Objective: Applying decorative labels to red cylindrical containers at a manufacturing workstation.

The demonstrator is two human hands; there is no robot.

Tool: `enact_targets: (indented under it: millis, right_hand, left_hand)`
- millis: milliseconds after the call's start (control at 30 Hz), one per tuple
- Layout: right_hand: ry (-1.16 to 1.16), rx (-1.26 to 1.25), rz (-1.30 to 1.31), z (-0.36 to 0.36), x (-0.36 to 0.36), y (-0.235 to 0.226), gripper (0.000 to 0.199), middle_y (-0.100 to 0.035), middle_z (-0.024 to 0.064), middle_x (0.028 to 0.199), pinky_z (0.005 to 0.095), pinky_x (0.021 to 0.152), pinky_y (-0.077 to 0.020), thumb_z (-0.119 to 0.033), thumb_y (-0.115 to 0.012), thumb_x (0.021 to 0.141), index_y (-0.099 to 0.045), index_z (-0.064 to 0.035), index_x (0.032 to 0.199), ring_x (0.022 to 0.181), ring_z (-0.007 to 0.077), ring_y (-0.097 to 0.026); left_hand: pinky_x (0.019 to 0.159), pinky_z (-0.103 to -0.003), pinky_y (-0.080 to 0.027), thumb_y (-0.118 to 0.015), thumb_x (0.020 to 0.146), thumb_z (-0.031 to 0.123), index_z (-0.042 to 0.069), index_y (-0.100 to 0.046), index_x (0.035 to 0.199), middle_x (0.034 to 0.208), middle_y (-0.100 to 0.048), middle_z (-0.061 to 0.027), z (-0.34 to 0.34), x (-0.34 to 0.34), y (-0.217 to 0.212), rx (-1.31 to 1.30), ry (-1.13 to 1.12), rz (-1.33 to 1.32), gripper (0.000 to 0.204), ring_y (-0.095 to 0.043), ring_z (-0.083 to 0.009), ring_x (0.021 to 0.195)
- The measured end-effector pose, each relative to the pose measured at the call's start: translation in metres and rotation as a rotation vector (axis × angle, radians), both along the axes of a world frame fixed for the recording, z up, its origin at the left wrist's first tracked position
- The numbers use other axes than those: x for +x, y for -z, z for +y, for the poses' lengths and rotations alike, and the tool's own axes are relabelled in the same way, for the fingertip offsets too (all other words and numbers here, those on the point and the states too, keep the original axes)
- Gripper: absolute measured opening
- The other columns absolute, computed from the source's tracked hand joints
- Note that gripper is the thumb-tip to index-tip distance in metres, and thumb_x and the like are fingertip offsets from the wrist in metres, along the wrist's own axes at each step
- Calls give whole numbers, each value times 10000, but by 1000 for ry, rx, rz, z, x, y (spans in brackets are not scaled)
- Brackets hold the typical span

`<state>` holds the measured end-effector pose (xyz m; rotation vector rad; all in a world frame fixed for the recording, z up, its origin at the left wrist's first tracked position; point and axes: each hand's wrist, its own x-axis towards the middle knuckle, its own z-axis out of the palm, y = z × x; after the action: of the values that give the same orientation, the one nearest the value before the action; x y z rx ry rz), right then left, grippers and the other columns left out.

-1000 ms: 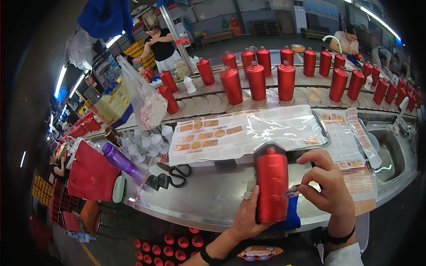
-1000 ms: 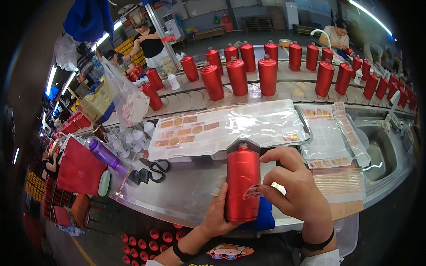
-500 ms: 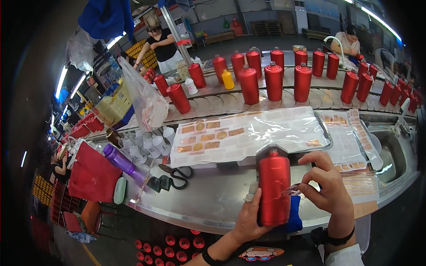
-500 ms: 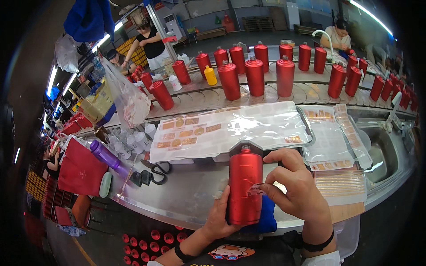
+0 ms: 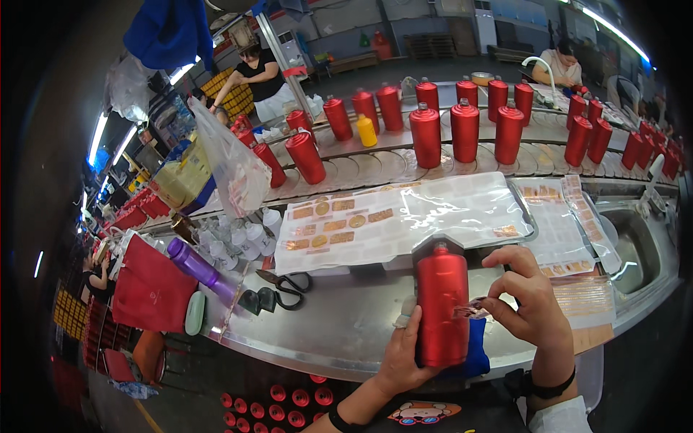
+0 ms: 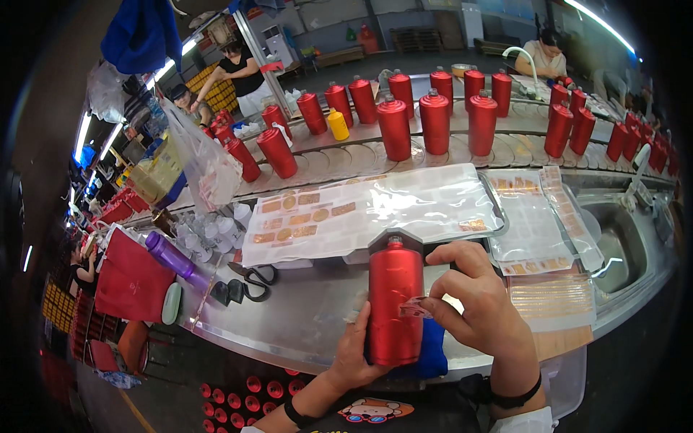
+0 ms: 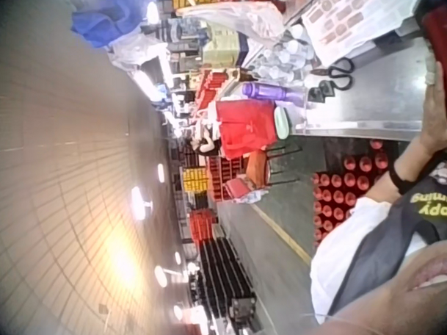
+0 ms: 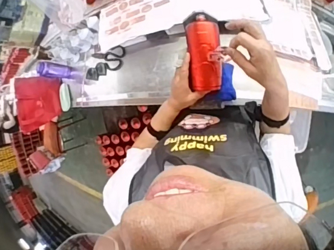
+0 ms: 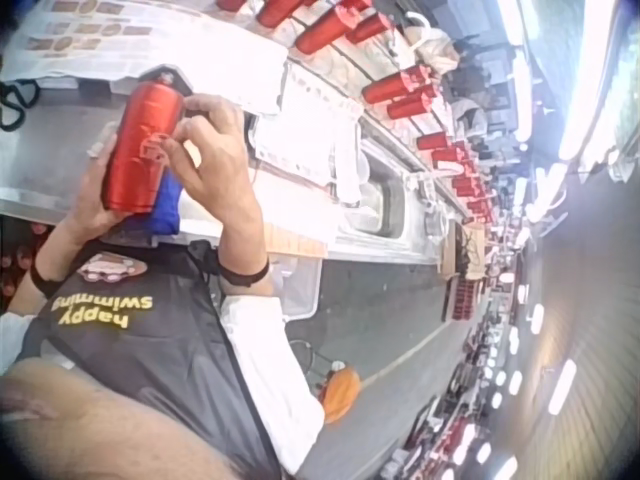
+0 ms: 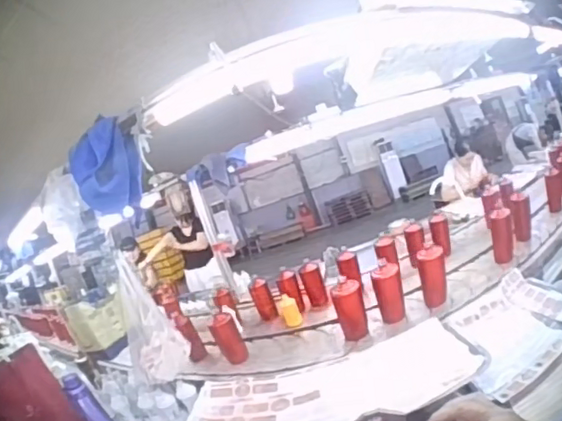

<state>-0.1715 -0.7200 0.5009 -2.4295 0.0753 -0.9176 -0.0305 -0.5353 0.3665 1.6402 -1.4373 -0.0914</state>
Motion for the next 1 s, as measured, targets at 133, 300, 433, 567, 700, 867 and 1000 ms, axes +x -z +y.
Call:
enact_targets:
  millis: [133, 300, 433, 567, 700, 867, 1000]
  right_hand:
    - [5, 7, 4, -5, 2, 1, 165, -569, 174, 1093, 398, 893, -434, -45, -733, 727, -575, -20, 769, 1038, 346, -536]
    - [-37, 5, -30, -14, 15, -9, 132, -583, 149, 1130, 347, 844, -452, -42, -716, 758, -585, -33, 772, 1001, 271, -584]
    - [-169, -63, -52, -20, 19, -35, 105, -590, 151, 1076, 298, 717, -444, -83, -695, 814, -620, -30, 763, 869, 165, -582]
    - [-169, 34, -11, -21, 34, -33, 161, -594, 125, 984, 312, 685, -459, -135, -708, 810, -608, -12, 782, 815, 212, -588]
    - [-114, 50, 95, -29, 57, 12, 129, -596, 87, 1054, 310, 712, -472, -114, -691, 828, -606, -18, 827, 910, 203, -573]
    - [-65, 79, 85, -33, 66, 36, 146, -587, 94, 1062, 326, 734, -481, -119, -698, 820, -603, -8, 820, 942, 226, -565]
    - [-53, 83, 80, -36, 71, 41, 155, -584, 96, 1055, 325, 742, -480, -124, -704, 819, -601, -10, 806, 946, 237, -564]
  left_hand:
    - [1056, -481, -350, -784, 749, 388, -75, -145, 1464, 1390, -374, -327, -5, 5, 5, -34, 46, 90, 1065, -438, -475, 1239]
    - [1091, -463, -300, -787, 730, 422, -93, -108, 1463, 1419, -338, -327, -9, 17, -8, 0, 109, 61, 1124, -376, -475, 1296]
    - [1155, -426, -179, -764, 721, 446, -87, -78, 1480, 1516, -224, -263, 2, 29, -14, 7, 256, 447, 1154, -221, -389, 1417]
    - [1166, -402, -144, -677, 820, 476, -63, -83, 1491, 1532, -220, -203, -13, 26, -30, -172, 297, 815, 1045, -207, -308, 1433]
    - [1150, -374, -202, -578, 898, 479, -45, -120, 1491, 1489, -294, -179, -31, 23, -29, -208, 204, 769, 915, -316, -261, 1376]
    - [1110, -378, -280, -660, 886, 269, -61, -147, 1471, 1452, -301, -199, -43, 14, -37, -135, 131, 821, 846, -340, -260, 1335]
    - [1104, -368, -293, -660, 884, 243, -60, -153, 1468, 1443, -309, -193, -50, 14, -39, -78, 37, 789, 830, -351, -256, 1325]
